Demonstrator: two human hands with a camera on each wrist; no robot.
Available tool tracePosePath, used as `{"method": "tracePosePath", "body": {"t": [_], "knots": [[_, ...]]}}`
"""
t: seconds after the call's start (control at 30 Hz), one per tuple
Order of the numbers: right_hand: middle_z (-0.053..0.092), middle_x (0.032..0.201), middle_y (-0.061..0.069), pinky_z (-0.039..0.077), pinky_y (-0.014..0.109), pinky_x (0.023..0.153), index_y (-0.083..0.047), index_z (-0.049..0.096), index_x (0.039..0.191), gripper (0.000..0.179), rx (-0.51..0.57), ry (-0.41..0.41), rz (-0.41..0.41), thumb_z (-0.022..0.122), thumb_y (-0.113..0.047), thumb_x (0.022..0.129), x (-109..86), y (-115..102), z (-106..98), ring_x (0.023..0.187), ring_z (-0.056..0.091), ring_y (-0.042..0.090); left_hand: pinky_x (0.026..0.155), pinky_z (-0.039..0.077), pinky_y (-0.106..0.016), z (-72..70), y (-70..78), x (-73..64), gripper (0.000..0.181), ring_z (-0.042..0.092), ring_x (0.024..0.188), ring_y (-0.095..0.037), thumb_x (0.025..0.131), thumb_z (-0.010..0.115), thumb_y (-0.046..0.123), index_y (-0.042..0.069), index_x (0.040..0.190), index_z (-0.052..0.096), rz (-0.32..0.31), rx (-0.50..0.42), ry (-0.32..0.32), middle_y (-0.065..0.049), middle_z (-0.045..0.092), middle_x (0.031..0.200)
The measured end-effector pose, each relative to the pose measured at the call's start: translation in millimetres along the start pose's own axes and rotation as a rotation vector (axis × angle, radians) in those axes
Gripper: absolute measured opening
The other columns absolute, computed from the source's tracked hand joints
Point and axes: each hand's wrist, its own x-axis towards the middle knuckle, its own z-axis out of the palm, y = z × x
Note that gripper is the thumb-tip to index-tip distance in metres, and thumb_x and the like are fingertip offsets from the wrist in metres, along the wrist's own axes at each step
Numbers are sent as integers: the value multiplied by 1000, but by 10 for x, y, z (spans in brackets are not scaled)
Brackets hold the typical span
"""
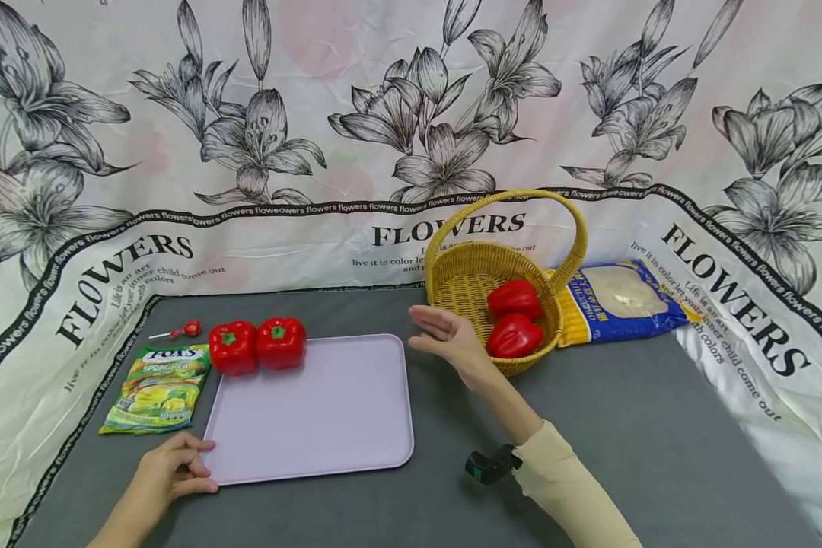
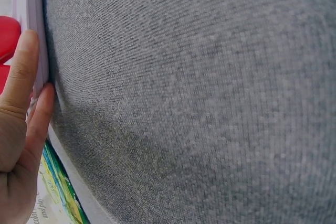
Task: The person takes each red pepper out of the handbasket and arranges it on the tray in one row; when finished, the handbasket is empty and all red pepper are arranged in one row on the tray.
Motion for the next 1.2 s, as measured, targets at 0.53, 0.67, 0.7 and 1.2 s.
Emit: {"method": "tracePosePath", "body": {"t": [0.53,0.67,0.7,1.2], "knots": [[58,130,0,45,18,94,2,45,137,52,-63,265,-24,66,-5,91,-449,-166,-1032,130,44,24,56,50,-11,23,36,-3,44,55,86,6,46,88,-4,22,58,55,-39,-36,-17,-9,63,87],[53,138,9,43,13,94,1,44,138,55,-100,333,2,68,-8,89,-421,-197,-1179,133,41,27,56,50,-11,17,31,-5,44,56,86,6,46,89,-4,22,58,55,-52,-26,-19,-8,63,87],[50,141,12,43,12,93,1,44,139,56,-108,352,13,68,-8,89,-406,-207,-1213,133,40,28,56,50,-11,16,33,-3,44,56,86,6,46,89,-4,21,58,55,-58,-23,-20,-8,63,87],[33,151,19,33,35,110,-1,34,146,69,-278,400,120,69,-21,90,-252,-307,-1475,139,29,31,57,54,-17,-28,98,15,38,61,84,-7,50,89,2,18,58,56,-171,34,-91,-4,64,93]]}}
